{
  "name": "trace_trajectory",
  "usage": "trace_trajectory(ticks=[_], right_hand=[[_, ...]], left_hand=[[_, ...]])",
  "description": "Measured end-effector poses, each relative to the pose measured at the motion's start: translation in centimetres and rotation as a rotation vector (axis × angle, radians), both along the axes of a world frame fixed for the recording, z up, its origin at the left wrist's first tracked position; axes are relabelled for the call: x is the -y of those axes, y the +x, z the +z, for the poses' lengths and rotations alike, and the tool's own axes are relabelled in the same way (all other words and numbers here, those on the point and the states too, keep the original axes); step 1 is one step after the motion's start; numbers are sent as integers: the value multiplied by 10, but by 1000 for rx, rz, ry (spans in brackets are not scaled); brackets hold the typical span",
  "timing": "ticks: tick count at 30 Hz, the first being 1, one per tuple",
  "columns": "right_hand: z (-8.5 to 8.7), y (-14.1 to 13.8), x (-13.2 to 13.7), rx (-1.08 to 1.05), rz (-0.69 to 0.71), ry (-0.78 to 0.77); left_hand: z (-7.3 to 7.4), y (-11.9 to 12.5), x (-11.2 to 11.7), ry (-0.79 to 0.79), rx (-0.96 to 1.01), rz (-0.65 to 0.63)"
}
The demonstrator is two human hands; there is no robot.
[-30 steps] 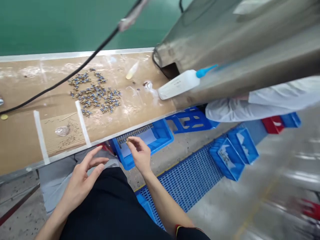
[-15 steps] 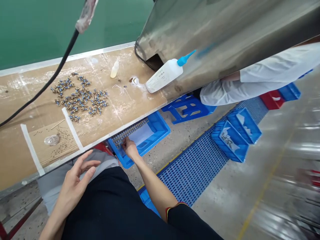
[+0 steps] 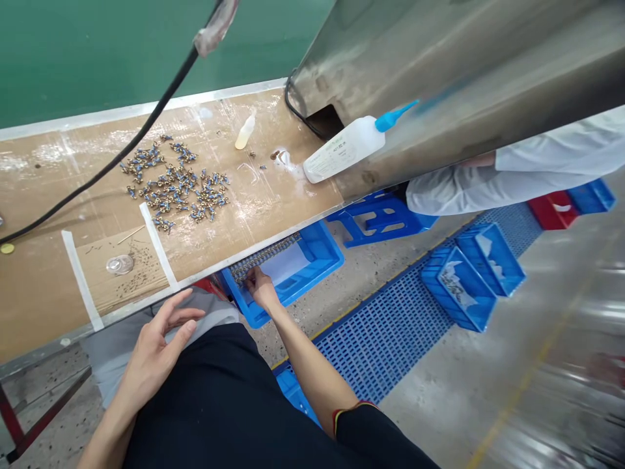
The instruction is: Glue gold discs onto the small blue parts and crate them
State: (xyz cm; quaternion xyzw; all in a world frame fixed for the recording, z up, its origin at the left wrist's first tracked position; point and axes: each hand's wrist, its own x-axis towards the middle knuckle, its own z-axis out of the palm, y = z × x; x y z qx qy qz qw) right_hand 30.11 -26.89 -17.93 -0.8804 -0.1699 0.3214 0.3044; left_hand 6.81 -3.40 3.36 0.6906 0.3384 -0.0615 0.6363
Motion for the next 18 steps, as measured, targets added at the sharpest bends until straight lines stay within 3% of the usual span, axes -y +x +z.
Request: trace_trajectory(ticks=[5, 9, 14, 16, 18], right_hand=[[12, 0, -6, 20, -14, 30], [39, 3, -8, 87, -33, 84], [113, 6, -17, 217, -70, 241], [148, 7, -38, 268, -57, 333], [177, 9, -72, 313, 44, 452]], left_hand=[[-5, -3, 3, 7, 29, 32], [-8, -8, 2, 10, 68, 41], [-14, -15, 1, -30, 73, 56], [-15, -18, 2, -47, 73, 63], [-14, -20, 3, -53, 80, 63]])
